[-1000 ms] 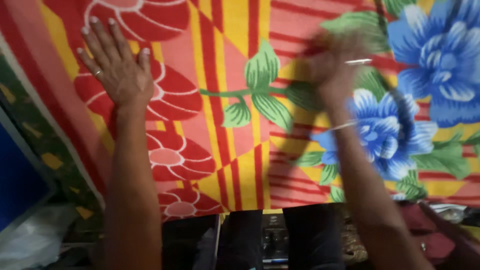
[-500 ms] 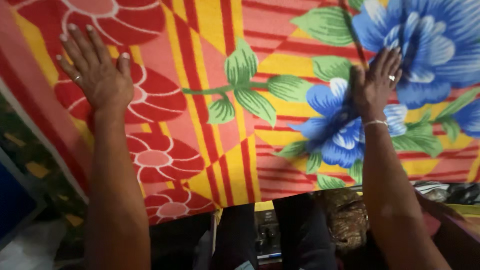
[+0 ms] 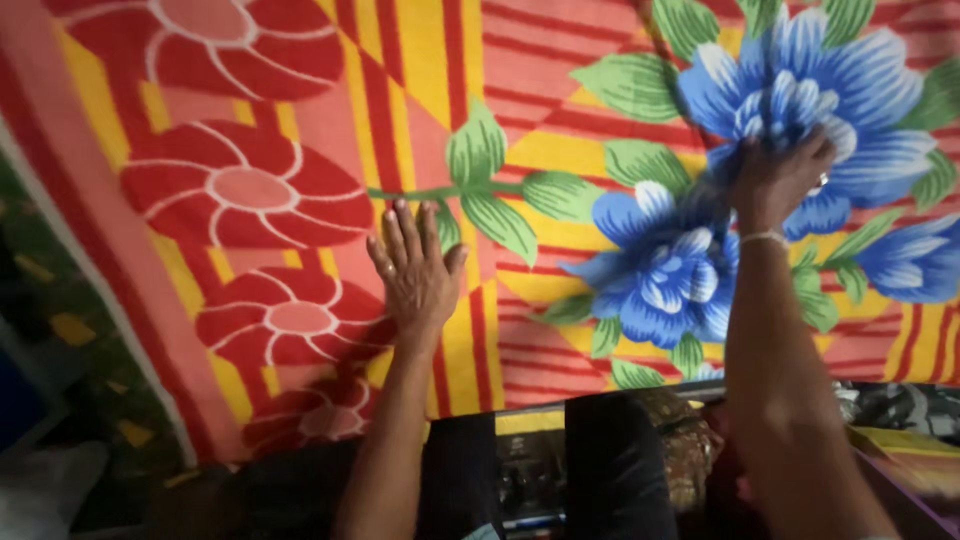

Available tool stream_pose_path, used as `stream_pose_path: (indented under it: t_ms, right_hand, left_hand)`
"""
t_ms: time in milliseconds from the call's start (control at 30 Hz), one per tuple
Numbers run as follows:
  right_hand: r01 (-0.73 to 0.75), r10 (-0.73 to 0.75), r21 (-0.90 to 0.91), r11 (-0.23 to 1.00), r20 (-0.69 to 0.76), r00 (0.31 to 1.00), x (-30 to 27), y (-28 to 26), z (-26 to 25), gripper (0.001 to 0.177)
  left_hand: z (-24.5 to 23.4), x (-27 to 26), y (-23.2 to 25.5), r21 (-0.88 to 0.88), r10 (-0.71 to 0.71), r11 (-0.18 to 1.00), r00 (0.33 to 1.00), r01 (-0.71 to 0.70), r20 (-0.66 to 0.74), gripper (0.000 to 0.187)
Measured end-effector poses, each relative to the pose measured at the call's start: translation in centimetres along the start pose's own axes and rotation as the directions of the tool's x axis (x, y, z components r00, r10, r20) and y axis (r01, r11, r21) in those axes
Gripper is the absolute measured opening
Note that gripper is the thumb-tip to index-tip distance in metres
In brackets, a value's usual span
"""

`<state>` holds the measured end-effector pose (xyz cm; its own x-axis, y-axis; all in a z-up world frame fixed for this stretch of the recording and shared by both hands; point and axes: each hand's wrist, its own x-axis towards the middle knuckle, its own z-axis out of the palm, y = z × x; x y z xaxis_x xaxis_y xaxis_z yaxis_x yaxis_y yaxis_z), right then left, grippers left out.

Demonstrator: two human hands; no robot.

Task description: The person spreads a large floral-patterned bed sheet on a flat surface, then repeatedly folds and smooths it by hand. The person adjusts the sheet's position and aligns the edges multiple times to flatten the fabric.

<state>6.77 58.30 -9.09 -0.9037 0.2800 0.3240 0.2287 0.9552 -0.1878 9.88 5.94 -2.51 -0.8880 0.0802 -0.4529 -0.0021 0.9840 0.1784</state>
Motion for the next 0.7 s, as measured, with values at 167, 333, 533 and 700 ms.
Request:
stream_pose_path:
  t_ms: [167,333,533,700]
  right_hand:
    - [0.020,0.022,-0.197,0.980,0.208,0.978,1.3,8.2,1.6,0.022]
    - [0.239,-0.176,-0.238,0.941,0.260,0.949,2.8,14.4,1.0,0.014]
    - [0.199,-0.171,-0.127,0.972,0.203,0.964,4.1,9.8,-1.6,0.013]
    - [0.199,-0.273,0.245,0.949,0.316,0.909,0.7,-3.6,-1.9,0.058]
  left_hand:
    - [3.7,-1.5,0.2,0.092,0.007,0.996,0.998,-0.001,-0.064,0.083]
    - [4.8,-0.2,-0.1,0.059,-0.054,0.997,0.995,0.049,0.082,0.087]
    - [3.9,0.8,0.2,0.065,-0.118,0.992,0.965,0.106,0.233,0.087]
    - [2.9,0.6,1.0,0.092,-0.157,0.986,0.955,0.138,0.251,0.091]
